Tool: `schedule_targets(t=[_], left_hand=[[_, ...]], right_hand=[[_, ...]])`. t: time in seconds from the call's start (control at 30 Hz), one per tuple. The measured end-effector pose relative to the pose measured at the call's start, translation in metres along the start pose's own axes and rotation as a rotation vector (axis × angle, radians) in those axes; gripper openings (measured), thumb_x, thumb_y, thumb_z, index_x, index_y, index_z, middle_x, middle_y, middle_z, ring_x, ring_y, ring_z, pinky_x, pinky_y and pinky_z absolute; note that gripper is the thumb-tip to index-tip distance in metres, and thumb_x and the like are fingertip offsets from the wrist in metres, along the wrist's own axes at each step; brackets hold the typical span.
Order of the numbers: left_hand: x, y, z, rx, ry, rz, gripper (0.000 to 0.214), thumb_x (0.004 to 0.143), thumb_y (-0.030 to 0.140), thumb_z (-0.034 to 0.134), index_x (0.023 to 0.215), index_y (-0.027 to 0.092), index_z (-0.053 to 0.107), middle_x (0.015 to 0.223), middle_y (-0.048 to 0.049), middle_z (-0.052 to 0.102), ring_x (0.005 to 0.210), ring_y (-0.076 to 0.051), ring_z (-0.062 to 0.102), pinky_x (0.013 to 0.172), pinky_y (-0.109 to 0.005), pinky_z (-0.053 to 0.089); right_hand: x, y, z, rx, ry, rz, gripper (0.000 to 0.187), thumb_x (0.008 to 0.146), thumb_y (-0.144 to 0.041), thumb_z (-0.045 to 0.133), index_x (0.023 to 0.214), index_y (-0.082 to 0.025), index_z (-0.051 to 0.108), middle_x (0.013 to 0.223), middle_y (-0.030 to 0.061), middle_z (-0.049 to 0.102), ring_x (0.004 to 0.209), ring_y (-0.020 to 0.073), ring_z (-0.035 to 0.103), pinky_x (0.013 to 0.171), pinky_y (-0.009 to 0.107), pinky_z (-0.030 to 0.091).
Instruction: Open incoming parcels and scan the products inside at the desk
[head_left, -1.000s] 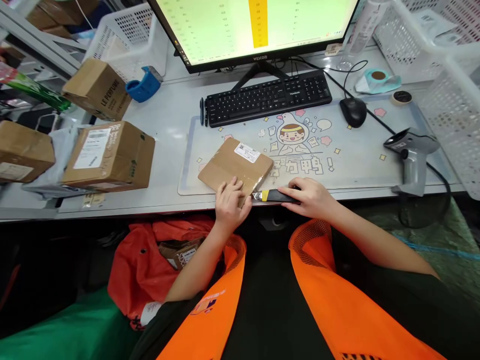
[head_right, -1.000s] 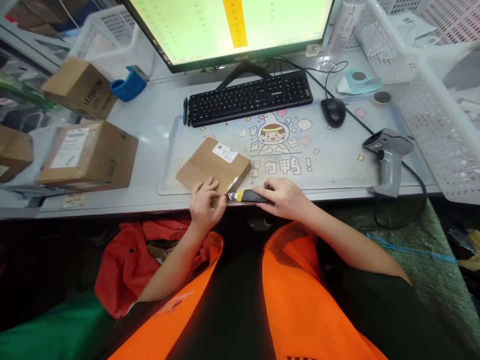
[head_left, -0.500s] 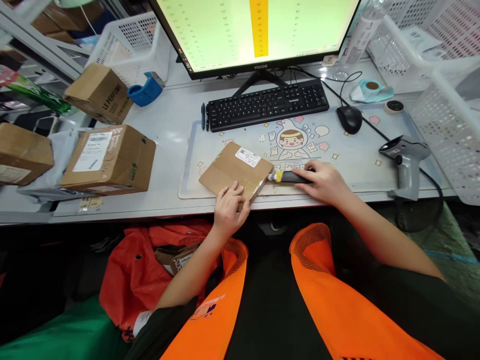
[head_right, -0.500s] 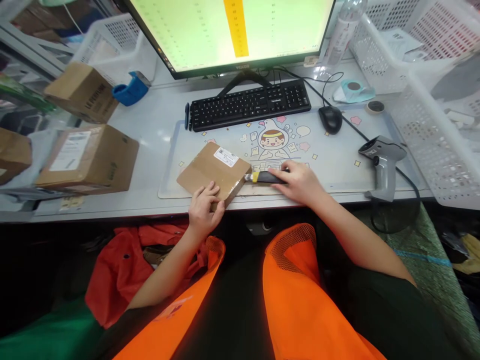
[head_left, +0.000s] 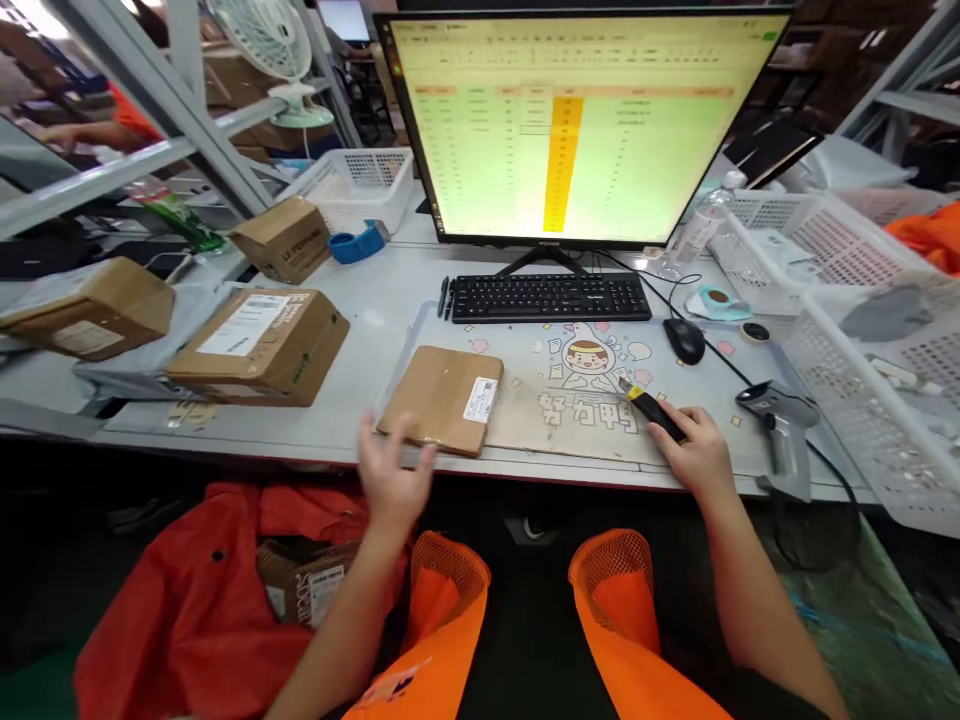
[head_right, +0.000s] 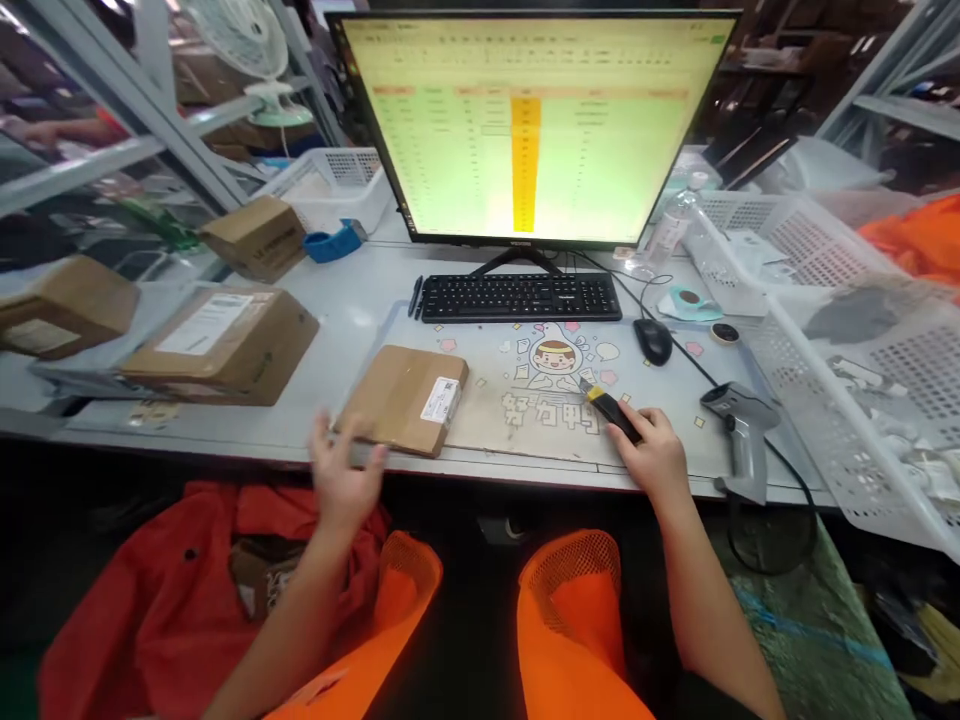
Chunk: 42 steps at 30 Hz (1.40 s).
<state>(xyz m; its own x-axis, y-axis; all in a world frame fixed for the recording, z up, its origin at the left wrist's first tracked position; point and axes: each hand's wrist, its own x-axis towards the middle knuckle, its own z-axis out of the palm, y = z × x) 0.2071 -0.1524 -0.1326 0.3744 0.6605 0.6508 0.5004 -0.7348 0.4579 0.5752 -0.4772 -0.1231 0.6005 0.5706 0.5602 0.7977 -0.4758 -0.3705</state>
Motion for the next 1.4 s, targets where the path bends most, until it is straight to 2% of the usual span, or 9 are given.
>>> schedule_targets(t=[0.1,0.23,0.4,0.6,0.73,0.9,1.0,1.17,1.4], left_hand=[[-0.008,0.049,0.022,0.026,-0.156,0.003,0.073,0.079,0.057,0.087,0.136,0.016,0.067,0.177,-0.0269,0.016,0.162,-0.062,0.005,0.119,-0.085,0.029],[-0.002,0.069,0.040,-0.010,-0.079,0.030,0.062,0.084,0.057,0.083,0.125,0.013,0.066,0.159,-0.0303,0.048,0.163,-0.056,0.018,0.121,-0.080,0.034],[0.019,0.006,0.019,-0.281,-0.243,0.187,0.019,0.101,0.034,0.059,0.109,0.020,0.069,0.146,-0.0175,0.067,0.151,-0.033,0.052,0.121,-0.057,0.050],[0.032,-0.051,-0.001,-0.045,0.048,-0.126,0.037,0.101,0.044,0.055,0.113,0.016,0.075,0.136,-0.0201,0.072,0.133,-0.039,0.065,0.117,-0.065,0.050],[0.047,-0.016,0.025,-0.062,-0.171,-0.091,0.057,0.098,0.049,0.061,0.145,0.017,0.065,0.146,-0.0187,0.066,0.134,-0.034,0.065,0.115,-0.052,0.054],[0.101,0.013,0.056,-0.186,-0.626,0.177,0.052,0.100,0.048,0.056,0.145,0.024,0.067,0.161,-0.0140,0.055,0.156,-0.037,0.043,0.126,-0.060,0.040],[0.107,0.035,0.055,-0.183,-0.565,0.302,0.042,0.100,0.042,0.056,0.133,0.023,0.073,0.164,-0.0136,0.052,0.161,-0.038,0.035,0.128,-0.065,0.035],[0.052,0.080,0.040,-0.254,-0.516,0.442,0.057,0.094,0.042,0.067,0.146,0.019,0.061,0.156,-0.0177,0.060,0.148,-0.035,0.055,0.123,-0.054,0.047],[0.023,0.086,0.058,-0.212,-0.333,0.464,0.029,0.096,0.029,0.062,0.122,0.016,0.067,0.133,-0.0201,0.074,0.139,-0.035,0.065,0.120,-0.055,0.047]], right_hand=[[0.000,0.001,-0.001,-0.003,0.000,0.004,0.047,0.099,-0.055,0.065,0.130,-0.023,0.078,0.103,0.0105,0.068,0.090,0.0278,0.070,0.083,0.044,0.061],[0.000,0.003,-0.005,-0.009,-0.021,-0.010,0.045,0.098,-0.053,0.065,0.131,-0.025,0.077,0.101,0.0104,0.067,0.089,0.0293,0.070,0.083,0.047,0.062],[0.000,0.003,-0.010,0.032,-0.025,-0.074,0.042,0.099,-0.047,0.065,0.136,-0.030,0.075,0.099,0.0098,0.066,0.087,0.0309,0.070,0.079,0.049,0.062],[0.003,-0.001,-0.008,0.045,-0.029,-0.116,0.042,0.099,-0.045,0.066,0.137,-0.031,0.073,0.100,0.0106,0.066,0.087,0.0321,0.070,0.079,0.052,0.063],[0.005,-0.028,-0.004,0.111,-0.072,-0.193,0.041,0.098,-0.043,0.068,0.135,-0.028,0.075,0.104,0.0116,0.069,0.090,0.0302,0.071,0.082,0.049,0.065],[0.000,-0.080,-0.010,0.225,-0.269,-0.339,0.039,0.099,-0.041,0.068,0.135,-0.029,0.075,0.107,0.0111,0.070,0.094,0.0277,0.072,0.083,0.045,0.066],[-0.008,-0.097,-0.011,0.228,-0.320,-0.383,0.039,0.099,-0.042,0.068,0.135,-0.029,0.076,0.107,0.0110,0.071,0.093,0.0261,0.072,0.081,0.042,0.066],[-0.022,-0.106,-0.001,0.158,-0.331,-0.371,0.038,0.101,-0.043,0.068,0.134,-0.026,0.076,0.106,0.0114,0.071,0.090,0.0244,0.071,0.080,0.040,0.065],[-0.018,-0.107,0.010,0.126,-0.306,-0.360,0.038,0.103,-0.043,0.066,0.133,-0.022,0.076,0.107,0.0125,0.070,0.090,0.0238,0.069,0.081,0.039,0.062]])
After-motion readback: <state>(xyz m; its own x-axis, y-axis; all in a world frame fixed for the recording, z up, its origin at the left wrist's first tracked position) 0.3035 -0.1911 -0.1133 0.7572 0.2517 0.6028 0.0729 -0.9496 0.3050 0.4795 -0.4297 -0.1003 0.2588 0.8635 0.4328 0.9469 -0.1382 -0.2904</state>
